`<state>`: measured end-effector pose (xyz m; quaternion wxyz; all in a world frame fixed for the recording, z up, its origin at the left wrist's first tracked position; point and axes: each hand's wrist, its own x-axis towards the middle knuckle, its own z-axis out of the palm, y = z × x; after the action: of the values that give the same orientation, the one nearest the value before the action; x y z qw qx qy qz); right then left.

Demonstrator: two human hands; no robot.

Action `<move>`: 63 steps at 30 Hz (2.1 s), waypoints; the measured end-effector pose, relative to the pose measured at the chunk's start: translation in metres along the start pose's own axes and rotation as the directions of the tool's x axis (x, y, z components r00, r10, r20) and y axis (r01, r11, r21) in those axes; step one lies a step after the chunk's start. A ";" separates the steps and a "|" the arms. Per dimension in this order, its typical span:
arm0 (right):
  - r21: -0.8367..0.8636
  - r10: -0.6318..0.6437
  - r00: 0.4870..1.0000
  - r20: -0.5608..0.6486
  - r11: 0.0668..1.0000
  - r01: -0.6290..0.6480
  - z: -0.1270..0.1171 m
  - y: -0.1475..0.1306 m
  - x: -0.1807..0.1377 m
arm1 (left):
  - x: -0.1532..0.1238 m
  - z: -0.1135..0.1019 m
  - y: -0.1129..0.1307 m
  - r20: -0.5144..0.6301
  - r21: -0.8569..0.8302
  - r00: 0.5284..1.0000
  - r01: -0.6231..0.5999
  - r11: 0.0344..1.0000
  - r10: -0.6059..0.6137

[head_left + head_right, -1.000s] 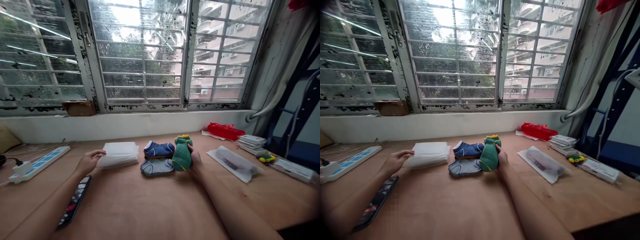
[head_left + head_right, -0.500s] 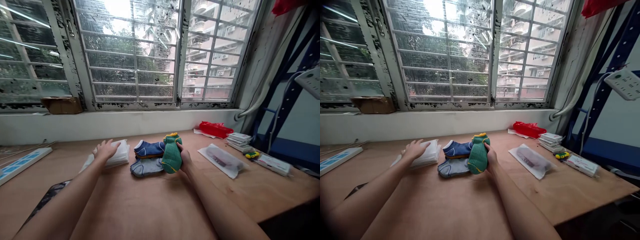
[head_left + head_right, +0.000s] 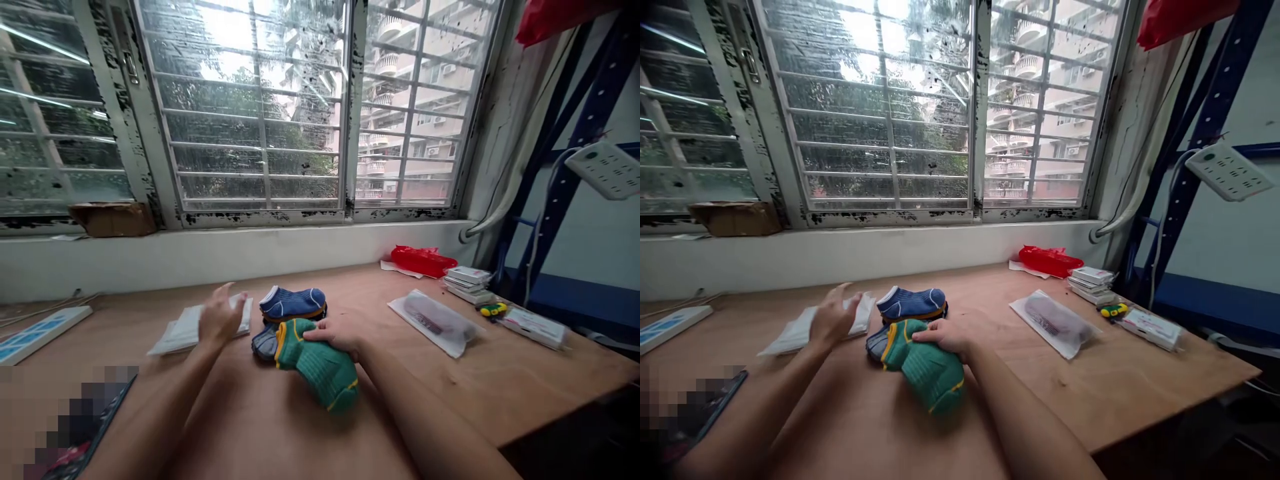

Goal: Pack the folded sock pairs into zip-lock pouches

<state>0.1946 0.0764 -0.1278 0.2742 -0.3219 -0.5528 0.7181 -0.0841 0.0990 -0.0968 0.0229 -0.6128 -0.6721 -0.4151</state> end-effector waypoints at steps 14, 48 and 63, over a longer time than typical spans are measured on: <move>-0.279 0.119 0.896 0.428 0.960 0.005 0.000 -0.007 -0.016 | -0.056 -0.031 0.049 0.898 -0.437 0.330 0.589 0.680 0.291; -0.788 -0.769 0.607 -0.203 0.496 0.365 0.029 0.014 0.022 | -0.056 -0.027 0.058 0.037 -0.557 0.939 -0.265 0.787 0.343; -0.840 -0.892 0.433 0.128 0.135 0.526 -0.020 -0.010 -0.003 | -0.036 -0.016 0.020 0.030 -0.433 0.701 -0.633 0.641 0.713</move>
<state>0.2122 0.0887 -0.1213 0.5243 -0.2324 -0.8157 0.0756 -0.0654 0.0586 -0.0953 -0.0131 -0.8487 -0.2957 -0.4383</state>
